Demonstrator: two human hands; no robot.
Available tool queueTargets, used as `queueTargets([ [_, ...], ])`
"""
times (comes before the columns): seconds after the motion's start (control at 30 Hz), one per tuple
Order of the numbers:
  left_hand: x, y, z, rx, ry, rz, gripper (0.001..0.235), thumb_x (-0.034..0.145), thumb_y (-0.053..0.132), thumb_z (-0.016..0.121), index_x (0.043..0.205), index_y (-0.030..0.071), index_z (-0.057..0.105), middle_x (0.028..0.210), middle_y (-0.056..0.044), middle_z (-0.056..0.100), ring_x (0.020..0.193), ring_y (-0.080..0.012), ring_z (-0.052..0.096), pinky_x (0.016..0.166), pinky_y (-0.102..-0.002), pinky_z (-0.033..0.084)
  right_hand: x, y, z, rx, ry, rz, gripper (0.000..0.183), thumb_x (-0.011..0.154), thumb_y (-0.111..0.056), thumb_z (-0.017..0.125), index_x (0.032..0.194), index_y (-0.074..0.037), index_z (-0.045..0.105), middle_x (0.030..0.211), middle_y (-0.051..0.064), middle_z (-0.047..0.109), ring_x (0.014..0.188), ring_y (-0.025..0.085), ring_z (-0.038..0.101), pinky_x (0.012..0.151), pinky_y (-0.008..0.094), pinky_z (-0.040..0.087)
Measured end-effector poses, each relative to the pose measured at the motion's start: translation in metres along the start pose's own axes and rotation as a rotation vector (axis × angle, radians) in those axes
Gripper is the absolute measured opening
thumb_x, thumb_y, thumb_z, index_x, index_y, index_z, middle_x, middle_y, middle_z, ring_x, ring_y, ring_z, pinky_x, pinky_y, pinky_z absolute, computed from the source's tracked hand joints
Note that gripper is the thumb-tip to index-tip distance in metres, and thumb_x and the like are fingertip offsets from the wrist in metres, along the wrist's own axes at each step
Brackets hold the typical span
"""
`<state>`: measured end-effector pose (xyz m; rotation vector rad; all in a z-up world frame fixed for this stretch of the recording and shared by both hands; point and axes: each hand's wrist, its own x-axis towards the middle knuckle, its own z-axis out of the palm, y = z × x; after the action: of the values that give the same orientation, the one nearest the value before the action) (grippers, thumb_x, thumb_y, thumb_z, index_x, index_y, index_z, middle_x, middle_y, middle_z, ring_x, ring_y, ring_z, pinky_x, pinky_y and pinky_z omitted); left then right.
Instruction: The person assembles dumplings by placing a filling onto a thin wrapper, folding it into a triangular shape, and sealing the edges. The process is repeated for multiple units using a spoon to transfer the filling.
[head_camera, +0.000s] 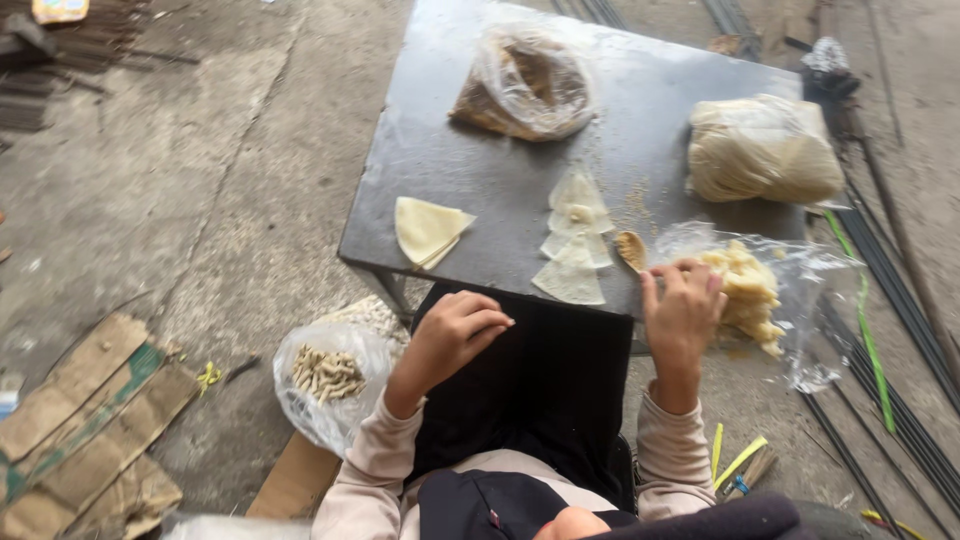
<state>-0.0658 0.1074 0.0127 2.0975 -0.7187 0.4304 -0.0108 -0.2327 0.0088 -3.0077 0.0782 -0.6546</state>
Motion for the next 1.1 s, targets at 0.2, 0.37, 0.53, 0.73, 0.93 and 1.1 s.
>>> queueTargets([
  [0.2,0.059,0.012,0.041,0.247,0.001,0.171,0.032,0.083,0.017,0.079,0.114,0.011,0.073,0.117,-0.001,0.068,0.112,-0.0205,0.062,0.093,-0.038,0.046,0.012,0.007,-0.018,0.244,-0.041,0.017,0.018,0.092,-0.028,0.075,0.096,-0.011,0.079,0.119,0.010,0.063,0.116,0.031,0.053,0.099,0.044,0.044],
  [0.37,0.055,0.000,0.056,0.216,0.082,0.155,0.020,0.087,0.016,0.078,0.106,0.013,0.073,0.113,0.002,0.070,0.111,-0.0191,0.063,0.096,-0.037,0.047,0.017,0.008,-0.031,0.320,-0.087,-0.034,0.021,0.092,-0.027,0.073,0.098,-0.008,0.079,0.117,0.010,0.066,0.114,0.028,0.055,0.098,0.042,0.043],
  [0.53,0.056,-0.006,0.058,0.141,0.088,0.140,0.017,0.087,0.015,0.078,0.102,0.010,0.073,0.110,0.000,0.071,0.110,-0.0211,0.065,0.094,-0.038,0.048,0.008,-0.013,-0.039,0.465,-0.188,0.038,0.020,0.096,-0.027,0.069,0.103,-0.010,0.077,0.100,0.006,0.075,0.091,0.020,0.067,0.085,0.037,0.051],
  [0.73,0.057,-0.007,0.057,0.044,0.116,0.074,0.015,0.086,0.010,0.078,0.100,0.007,0.073,0.106,-0.002,0.072,0.107,-0.0232,0.067,0.092,-0.038,0.051,-0.001,-0.042,-0.036,0.460,-0.013,-0.261,0.010,0.097,-0.012,0.069,0.104,-0.004,0.071,0.085,0.008,0.070,0.079,0.024,0.064,0.071,0.037,0.050],
  [0.93,0.058,-0.009,0.058,0.019,0.114,0.045,0.015,0.084,0.009,0.079,0.097,0.006,0.074,0.105,-0.002,0.072,0.106,-0.0238,0.067,0.092,-0.039,0.052,-0.014,-0.047,-0.038,0.289,0.215,-0.599,0.032,0.087,0.001,0.068,0.119,0.001,0.066,0.098,0.010,0.066,0.086,0.025,0.061,0.080,0.037,0.052],
  [1.1,0.058,-0.008,0.057,0.030,0.119,0.064,0.014,0.084,0.008,0.079,0.098,0.005,0.075,0.105,-0.002,0.073,0.105,-0.0238,0.067,0.093,-0.038,0.052,-0.025,-0.040,-0.030,0.185,0.307,-0.749,0.040,0.085,-0.003,0.069,0.125,0.000,0.066,0.105,0.011,0.066,0.087,0.023,0.060,0.079,0.036,0.052],
])
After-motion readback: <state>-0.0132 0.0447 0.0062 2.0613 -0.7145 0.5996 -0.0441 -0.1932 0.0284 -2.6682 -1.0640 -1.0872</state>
